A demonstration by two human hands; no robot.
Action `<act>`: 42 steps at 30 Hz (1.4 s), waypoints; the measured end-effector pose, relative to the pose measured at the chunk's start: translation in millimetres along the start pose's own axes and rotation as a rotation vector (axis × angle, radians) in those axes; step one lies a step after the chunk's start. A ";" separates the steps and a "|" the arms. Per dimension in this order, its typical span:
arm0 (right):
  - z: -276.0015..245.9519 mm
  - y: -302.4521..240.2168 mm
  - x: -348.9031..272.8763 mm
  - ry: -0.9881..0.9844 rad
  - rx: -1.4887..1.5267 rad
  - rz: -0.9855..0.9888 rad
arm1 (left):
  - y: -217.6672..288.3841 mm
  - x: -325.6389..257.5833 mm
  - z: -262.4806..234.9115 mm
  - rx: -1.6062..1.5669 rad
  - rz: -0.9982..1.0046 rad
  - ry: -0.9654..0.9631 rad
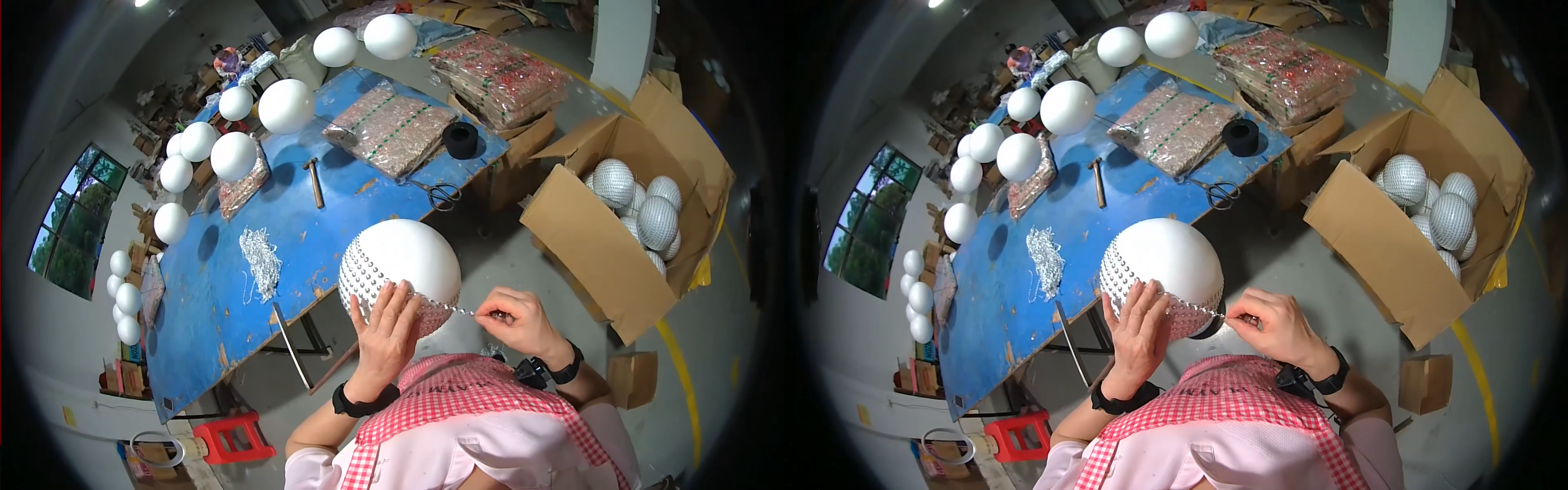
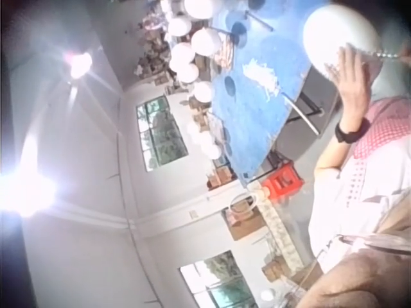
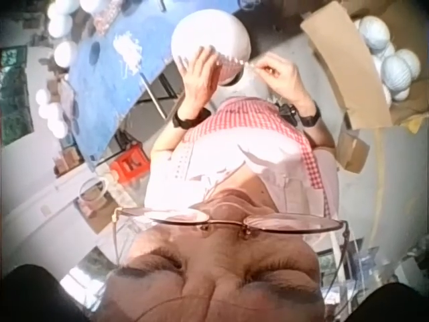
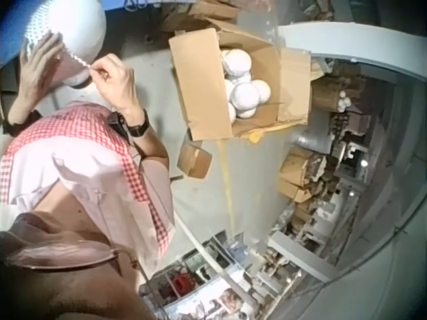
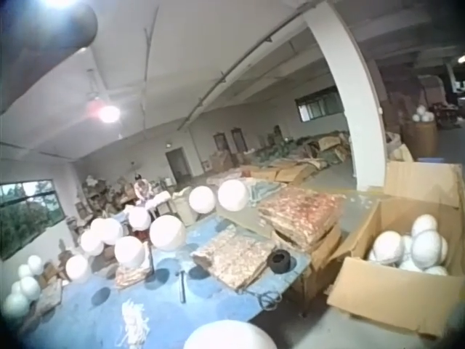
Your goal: The person wraps a string of silver beads around a white sphere, pressing them into the surface by hand. They rotate the sphere to continue the process until the surface is covered.
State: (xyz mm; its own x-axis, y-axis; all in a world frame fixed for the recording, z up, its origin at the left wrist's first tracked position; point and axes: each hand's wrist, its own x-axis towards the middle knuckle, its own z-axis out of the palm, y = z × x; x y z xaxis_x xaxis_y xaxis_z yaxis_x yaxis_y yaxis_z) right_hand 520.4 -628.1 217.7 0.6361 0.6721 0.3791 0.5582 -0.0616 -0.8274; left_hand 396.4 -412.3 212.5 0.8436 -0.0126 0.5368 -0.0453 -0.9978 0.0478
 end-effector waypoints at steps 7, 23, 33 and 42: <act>-4.3 -15.2 2.7 0.019 0.028 -0.017 | -0.7 0.5 -0.9 -0.010 0.039 0.002; 4.4 -7.6 0.5 -0.061 0.204 0.214 | -10.3 5.3 -0.9 -0.101 0.017 0.012; 15.4 19.2 15.5 -0.110 0.570 0.597 | -19.8 11.1 -0.8 -0.095 0.037 -0.026; 33.9 28.7 25.8 -0.140 0.560 0.581 | -37.9 17.7 -1.9 -0.129 0.039 -0.051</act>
State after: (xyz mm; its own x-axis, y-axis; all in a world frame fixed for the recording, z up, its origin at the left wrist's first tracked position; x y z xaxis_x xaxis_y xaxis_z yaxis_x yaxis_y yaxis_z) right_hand 534.8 -587.5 189.6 0.6491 0.7342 -0.1988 -0.2125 -0.0759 -0.9742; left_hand 412.0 -374.6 221.7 0.8656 -0.0581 0.4974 -0.1446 -0.9799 0.1371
